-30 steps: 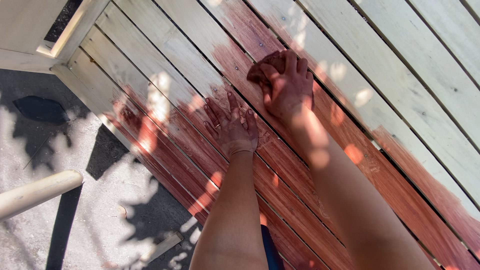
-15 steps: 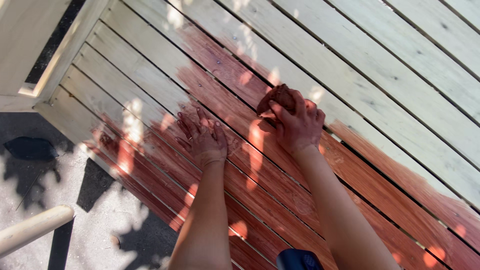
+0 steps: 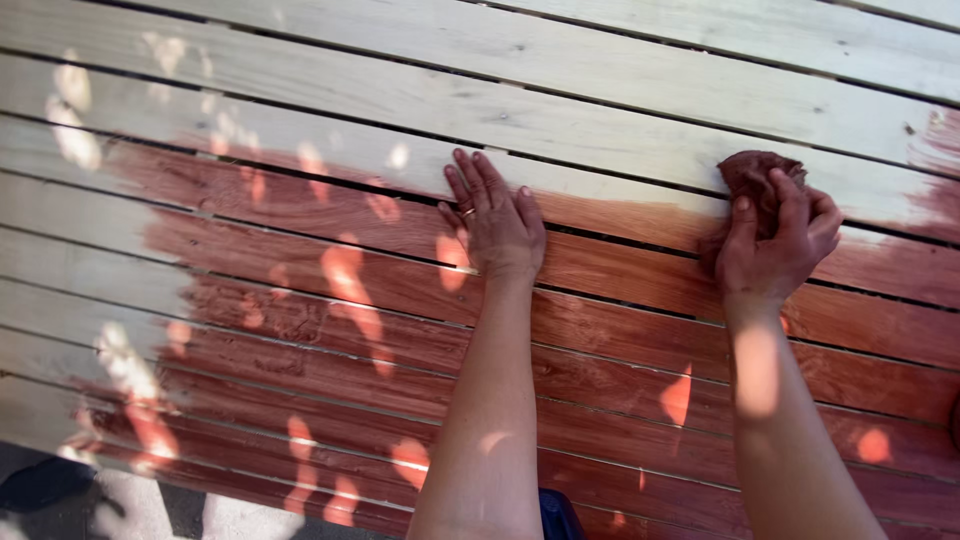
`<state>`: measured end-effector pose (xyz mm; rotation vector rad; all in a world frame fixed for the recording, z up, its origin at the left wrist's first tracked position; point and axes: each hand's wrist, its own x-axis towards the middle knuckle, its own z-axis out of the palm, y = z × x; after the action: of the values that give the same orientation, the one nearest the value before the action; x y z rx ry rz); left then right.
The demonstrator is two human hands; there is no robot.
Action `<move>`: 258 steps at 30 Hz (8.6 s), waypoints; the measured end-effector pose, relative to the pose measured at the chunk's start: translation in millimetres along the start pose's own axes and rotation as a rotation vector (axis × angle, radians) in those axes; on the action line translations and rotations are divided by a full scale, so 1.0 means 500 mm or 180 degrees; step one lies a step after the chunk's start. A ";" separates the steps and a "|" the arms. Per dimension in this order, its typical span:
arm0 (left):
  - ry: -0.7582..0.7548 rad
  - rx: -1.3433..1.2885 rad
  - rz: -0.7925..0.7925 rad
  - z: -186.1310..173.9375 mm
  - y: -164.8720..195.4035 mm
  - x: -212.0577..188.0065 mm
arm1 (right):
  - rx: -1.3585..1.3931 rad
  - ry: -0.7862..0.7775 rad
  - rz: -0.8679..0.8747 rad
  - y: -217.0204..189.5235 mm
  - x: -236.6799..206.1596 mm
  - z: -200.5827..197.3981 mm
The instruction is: The person applies a reddish-brown stain to a slatted wooden furniture frame, rubbing the liquid into the planks with a cloth held in one hand while steadying the surface with the other. They periodically dip the cloth into a bowl of stain and continue coating the remaining bare wood sections.
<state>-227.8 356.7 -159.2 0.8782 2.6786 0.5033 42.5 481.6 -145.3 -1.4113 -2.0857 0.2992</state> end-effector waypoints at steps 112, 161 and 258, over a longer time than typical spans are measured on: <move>-0.0744 0.0748 0.0950 0.103 0.221 -0.090 | -0.1108 0.0011 0.0946 0.379 0.077 -0.206; -0.1086 0.1115 0.0740 0.097 0.227 -0.079 | -0.0887 -0.0772 0.0698 0.235 0.147 -0.122; 0.0400 -0.0563 0.1139 0.049 0.015 -0.007 | -0.1108 -0.0826 0.0127 0.350 0.151 -0.170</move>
<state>-212.3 366.0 -177.6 1.3169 2.5391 0.8862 207.3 609.8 -137.7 -1.6921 -2.4109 0.1444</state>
